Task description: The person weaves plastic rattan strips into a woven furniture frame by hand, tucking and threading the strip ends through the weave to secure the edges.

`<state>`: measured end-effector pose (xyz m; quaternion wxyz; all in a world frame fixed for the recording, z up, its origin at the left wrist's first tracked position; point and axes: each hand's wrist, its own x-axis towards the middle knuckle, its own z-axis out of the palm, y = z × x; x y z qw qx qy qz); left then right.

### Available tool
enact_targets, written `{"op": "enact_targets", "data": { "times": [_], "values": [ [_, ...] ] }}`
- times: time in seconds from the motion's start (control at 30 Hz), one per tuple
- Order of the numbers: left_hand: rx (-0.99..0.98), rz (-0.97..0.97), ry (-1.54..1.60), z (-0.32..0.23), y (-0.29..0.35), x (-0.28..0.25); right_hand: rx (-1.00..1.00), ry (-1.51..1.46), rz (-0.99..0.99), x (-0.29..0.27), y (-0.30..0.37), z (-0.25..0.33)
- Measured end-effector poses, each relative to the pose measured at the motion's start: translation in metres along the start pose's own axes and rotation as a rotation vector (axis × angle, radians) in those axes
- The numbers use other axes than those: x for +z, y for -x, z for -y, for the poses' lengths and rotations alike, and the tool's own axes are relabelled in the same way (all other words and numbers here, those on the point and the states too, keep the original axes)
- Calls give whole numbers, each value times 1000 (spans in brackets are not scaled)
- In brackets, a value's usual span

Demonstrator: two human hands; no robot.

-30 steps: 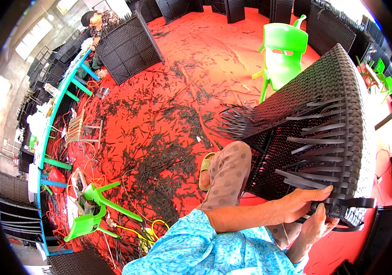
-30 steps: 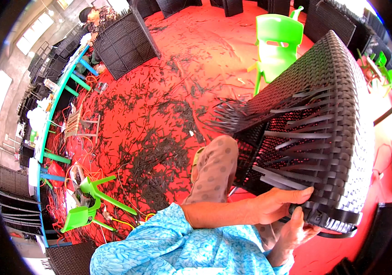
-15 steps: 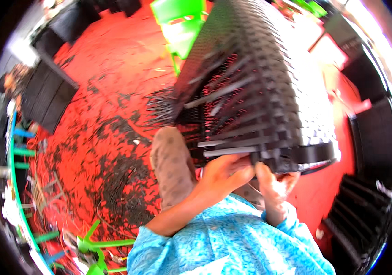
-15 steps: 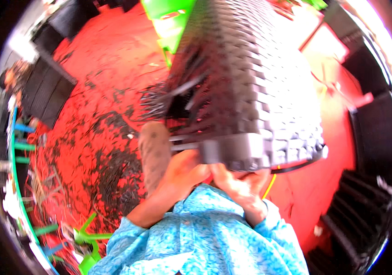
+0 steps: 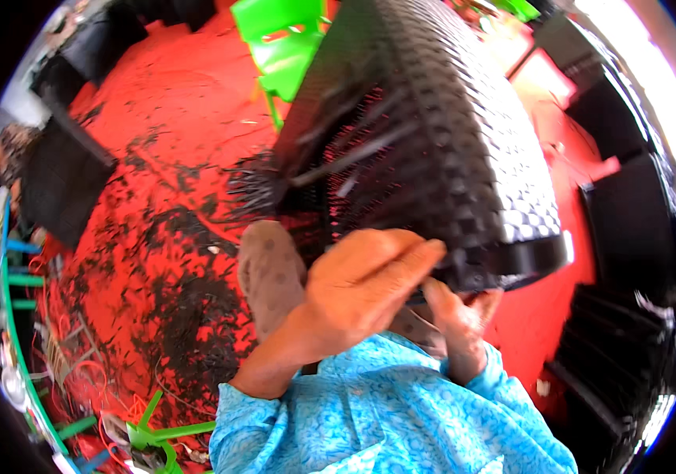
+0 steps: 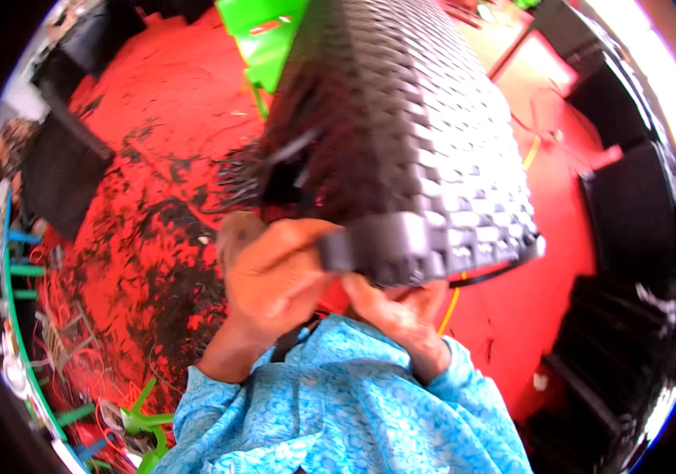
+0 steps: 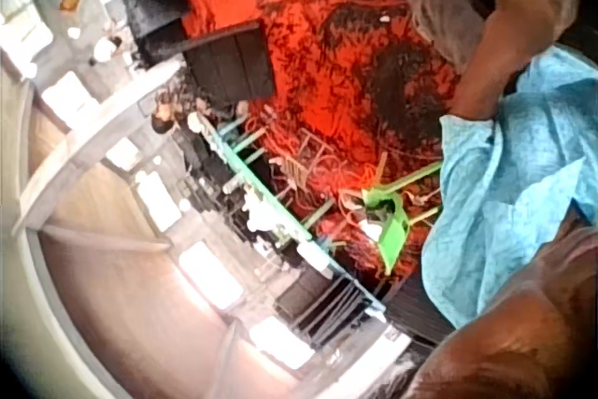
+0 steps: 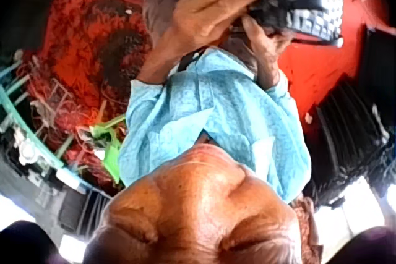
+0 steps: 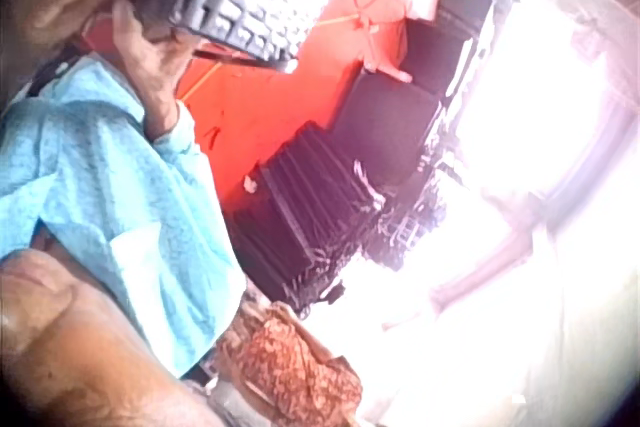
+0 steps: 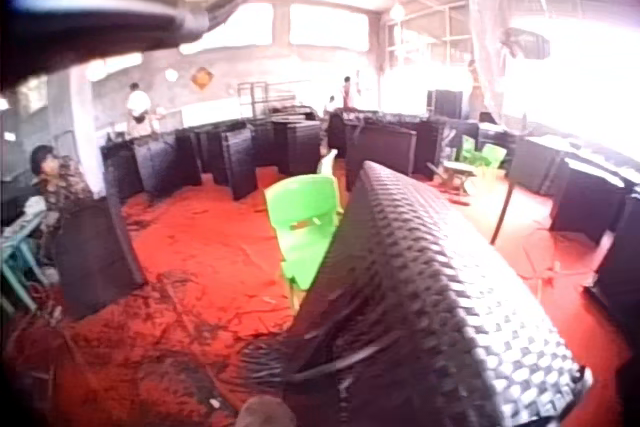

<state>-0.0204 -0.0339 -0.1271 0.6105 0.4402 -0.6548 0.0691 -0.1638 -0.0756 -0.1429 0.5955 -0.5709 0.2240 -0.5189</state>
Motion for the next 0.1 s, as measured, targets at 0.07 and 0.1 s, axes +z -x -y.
{"op": "enact_targets", "data": {
  "times": [0.07, 0.1],
  "values": [
    [87, 181, -113, 3, -6, -9, 339, -520, -95, 6, -3, -1],
    [115, 315, -207, -1, -7, -19, 389, -656, -33, 18, -5, -12]
  ]
}}
